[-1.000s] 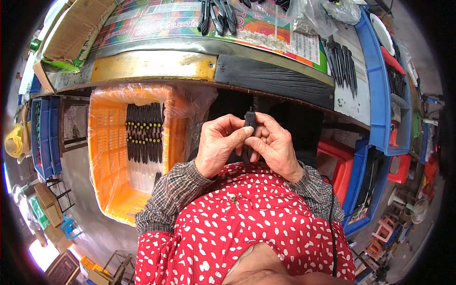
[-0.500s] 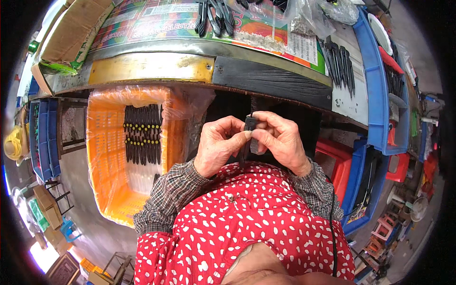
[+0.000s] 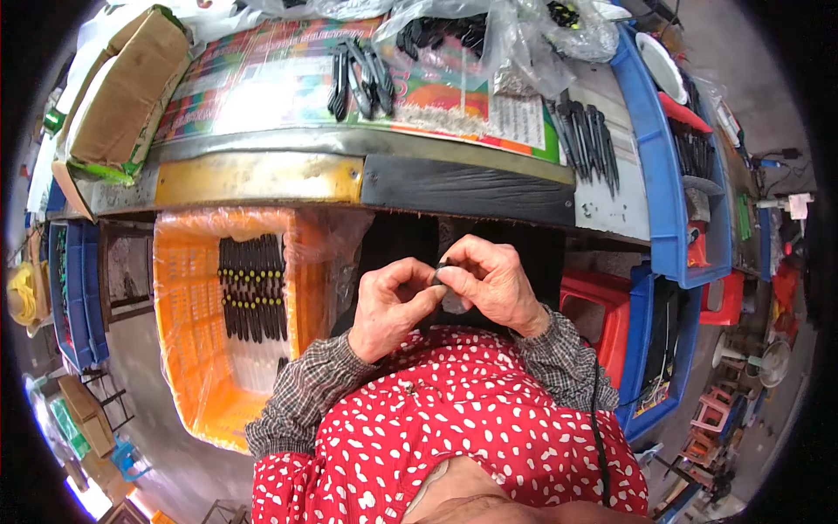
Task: The person assembles small black plastic buckle components by hand at a factory workbench.
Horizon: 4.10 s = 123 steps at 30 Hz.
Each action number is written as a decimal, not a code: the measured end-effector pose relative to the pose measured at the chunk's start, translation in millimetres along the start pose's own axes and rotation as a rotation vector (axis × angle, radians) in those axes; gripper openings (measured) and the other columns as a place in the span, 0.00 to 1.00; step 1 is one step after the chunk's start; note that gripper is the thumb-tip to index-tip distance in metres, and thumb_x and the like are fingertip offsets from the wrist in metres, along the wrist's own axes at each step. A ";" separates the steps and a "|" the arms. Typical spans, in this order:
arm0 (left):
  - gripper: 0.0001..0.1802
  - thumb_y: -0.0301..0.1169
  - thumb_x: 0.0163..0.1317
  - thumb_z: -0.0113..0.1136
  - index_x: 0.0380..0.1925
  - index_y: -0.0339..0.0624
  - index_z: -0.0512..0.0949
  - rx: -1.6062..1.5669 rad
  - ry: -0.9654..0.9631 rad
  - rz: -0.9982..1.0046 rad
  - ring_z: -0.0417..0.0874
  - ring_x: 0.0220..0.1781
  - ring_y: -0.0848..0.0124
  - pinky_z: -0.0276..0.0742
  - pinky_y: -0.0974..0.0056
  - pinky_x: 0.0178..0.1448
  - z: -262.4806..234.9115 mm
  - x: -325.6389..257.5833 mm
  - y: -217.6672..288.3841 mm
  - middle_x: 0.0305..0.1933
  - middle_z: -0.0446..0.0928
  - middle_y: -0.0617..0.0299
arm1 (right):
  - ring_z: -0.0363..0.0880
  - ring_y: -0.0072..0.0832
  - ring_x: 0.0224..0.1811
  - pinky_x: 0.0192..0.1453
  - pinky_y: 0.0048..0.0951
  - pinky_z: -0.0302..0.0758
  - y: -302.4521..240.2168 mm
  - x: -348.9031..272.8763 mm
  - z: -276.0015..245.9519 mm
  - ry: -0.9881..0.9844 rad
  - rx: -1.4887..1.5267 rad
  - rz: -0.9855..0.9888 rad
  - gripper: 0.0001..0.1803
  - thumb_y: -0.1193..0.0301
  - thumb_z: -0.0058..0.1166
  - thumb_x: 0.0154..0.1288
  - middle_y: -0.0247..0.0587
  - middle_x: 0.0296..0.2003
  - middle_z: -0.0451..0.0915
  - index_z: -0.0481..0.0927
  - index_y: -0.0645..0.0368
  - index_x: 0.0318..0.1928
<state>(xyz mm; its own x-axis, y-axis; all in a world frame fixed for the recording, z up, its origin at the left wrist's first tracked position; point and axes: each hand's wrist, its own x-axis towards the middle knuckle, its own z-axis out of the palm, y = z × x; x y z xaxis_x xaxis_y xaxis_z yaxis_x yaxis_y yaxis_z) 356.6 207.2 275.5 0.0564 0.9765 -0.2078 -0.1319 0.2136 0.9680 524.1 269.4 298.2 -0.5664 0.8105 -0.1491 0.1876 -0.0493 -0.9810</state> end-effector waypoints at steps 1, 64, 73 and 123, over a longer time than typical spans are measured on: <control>0.04 0.23 0.56 0.63 0.30 0.34 0.78 0.001 -0.008 0.013 0.70 0.27 0.86 0.65 0.78 0.29 0.0 0.8 0.6 0.25 0.76 0.71 | 0.70 0.12 0.17 0.19 0.16 0.66 -0.7 0.8 -0.6 0.009 -0.008 -0.010 0.06 0.75 0.56 0.63 0.28 0.20 0.75 0.75 0.64 0.33; 0.06 0.26 0.64 0.56 0.38 0.35 0.74 -0.531 0.066 0.090 0.73 0.22 0.82 0.69 0.79 0.23 -73.2 21.1 66.7 0.29 0.79 0.62 | 0.72 0.17 0.16 0.19 0.22 0.67 -138.8 173.5 -4.0 -0.277 -0.550 -0.406 0.08 0.71 0.54 0.61 0.35 0.19 0.75 0.79 0.65 0.31; 0.06 0.26 0.64 0.56 0.38 0.35 0.74 -0.556 0.120 0.107 0.73 0.22 0.83 0.70 0.79 0.25 -98.1 24.5 58.7 0.29 0.79 0.62 | 0.80 0.36 0.29 0.37 0.33 0.75 -138.9 341.8 5.2 0.163 -1.001 -0.719 0.10 0.70 0.55 0.56 0.47 0.30 0.81 0.82 0.64 0.34; 0.05 0.25 0.64 0.55 0.38 0.35 0.73 -0.497 0.121 0.124 0.74 0.20 0.78 0.63 0.78 0.20 -99.8 33.0 53.3 0.28 0.79 0.57 | 0.80 0.55 0.36 0.43 0.46 0.76 -112.3 398.4 50.8 0.525 -0.877 -0.389 0.13 0.71 0.54 0.47 0.64 0.30 0.79 0.80 0.71 0.29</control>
<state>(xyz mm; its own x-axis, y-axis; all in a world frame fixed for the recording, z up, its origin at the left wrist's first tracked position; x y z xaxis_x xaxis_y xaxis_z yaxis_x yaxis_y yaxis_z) 252.7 253.5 306.2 -0.1006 0.9852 -0.1389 -0.5858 0.0542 0.8087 236.7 568.2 342.6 -0.3367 0.8387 0.4279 0.6942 0.5282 -0.4890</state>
